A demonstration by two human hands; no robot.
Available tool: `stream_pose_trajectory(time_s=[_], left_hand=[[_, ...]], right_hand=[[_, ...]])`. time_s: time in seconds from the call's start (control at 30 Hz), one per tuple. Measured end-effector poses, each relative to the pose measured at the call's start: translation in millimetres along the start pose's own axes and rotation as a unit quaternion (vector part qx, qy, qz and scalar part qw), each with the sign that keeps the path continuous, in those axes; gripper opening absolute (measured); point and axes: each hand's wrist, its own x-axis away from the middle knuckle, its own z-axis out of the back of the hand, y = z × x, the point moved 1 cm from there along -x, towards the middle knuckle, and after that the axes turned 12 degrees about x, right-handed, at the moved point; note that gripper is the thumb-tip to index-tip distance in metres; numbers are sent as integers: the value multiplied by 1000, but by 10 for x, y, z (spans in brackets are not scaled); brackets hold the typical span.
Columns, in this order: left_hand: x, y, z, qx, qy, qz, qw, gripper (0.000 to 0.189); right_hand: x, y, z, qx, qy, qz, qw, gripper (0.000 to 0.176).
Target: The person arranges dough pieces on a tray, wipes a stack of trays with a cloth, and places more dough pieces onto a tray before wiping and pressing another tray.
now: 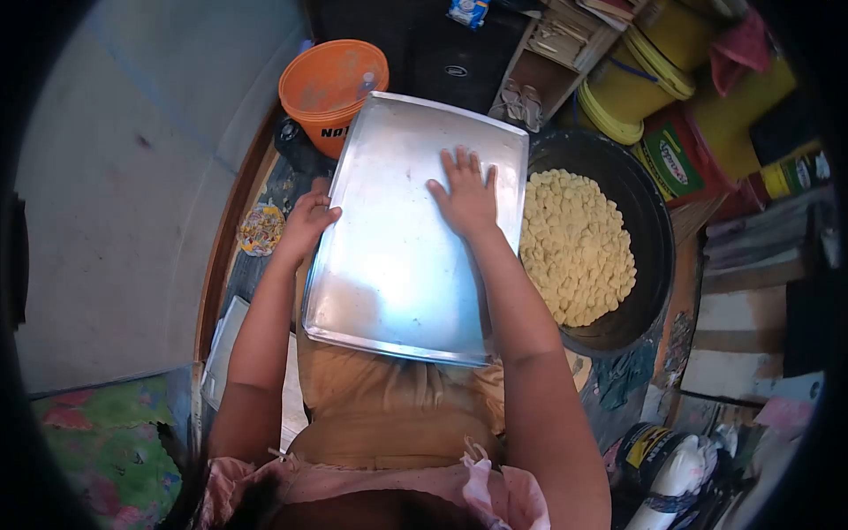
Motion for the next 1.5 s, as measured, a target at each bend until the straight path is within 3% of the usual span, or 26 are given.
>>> stream_pose_trajectory(time_s=[0.1, 0.27, 0.37, 0.4, 0.5, 0.6, 0.77, 0.83, 0.9, 0.97, 1.0, 1.03, 1.07, 1.1, 1.13, 1.3, 1.4, 1.5], left_hand=[[31, -21, -31, 57, 11, 35, 998, 43], [39, -28, -74, 120, 18, 88, 989, 41], [76, 31, -116, 160, 29, 97, 982, 33], [97, 109, -127, 150, 38, 100, 983, 33], [71, 66, -105, 158, 13, 104, 982, 29], [47, 95, -82, 113, -3, 125, 986, 31], [-20, 371, -137, -47, 67, 158, 984, 52], [-7, 422, -193, -202, 79, 74, 973, 61], [-18, 535, -171, -210, 38, 142, 967, 58], [17, 724, -122, -161, 7, 129, 978, 63], [56, 731, -98, -73, 20, 110, 991, 65], [57, 678, -93, -93, 43, 114, 988, 69], [-5, 525, -44, -161, 28, 88, 983, 75], [8, 457, -14, -154, 33, 69, 985, 79], [53, 576, 66, -131, 9, 77, 988, 70], [447, 985, 376, -97, 21, 132, 986, 67], [550, 1073, 470, -21, 28, 119, 992, 63], [373, 821, 524, 135, 8, 109, 985, 56]], right_hand=[[315, 516, 27, 10, -24, -95, 995, 69], [873, 788, -123, -249, 34, -140, 958, 77], [1125, 764, -170, -422, 30, -179, 888, 82], [1144, 790, -403, -477, 48, -224, 849, 78], [1189, 883, -705, -668, -21, -229, 708, 62], [1186, 869, -748, -690, -23, -252, 678, 53], [1200, 798, -584, -717, -28, -256, 648, 58], [1218, 762, -530, -740, -32, -245, 626, 59], [1246, 725, -529, -767, -36, -250, 590, 58], [1280, 725, -582, -787, -62, -279, 547, 53], [1252, 860, -913, -806, -91, -261, 523, 53], [1293, 779, -723, -810, -108, -279, 504, 56], [1298, 726, -569, -804, -131, -285, 506, 58], [1295, 666, -482, -775, -101, -270, 563, 60], [1308, 632, -460, -778, -111, -274, 553, 65], [1321, 421, -36, -752, -90, -300, 580, 73], [1284, 423, 384, -755, -41, -251, 605, 67], [1145, 549, 672, -703, 0, -180, 688, 66]])
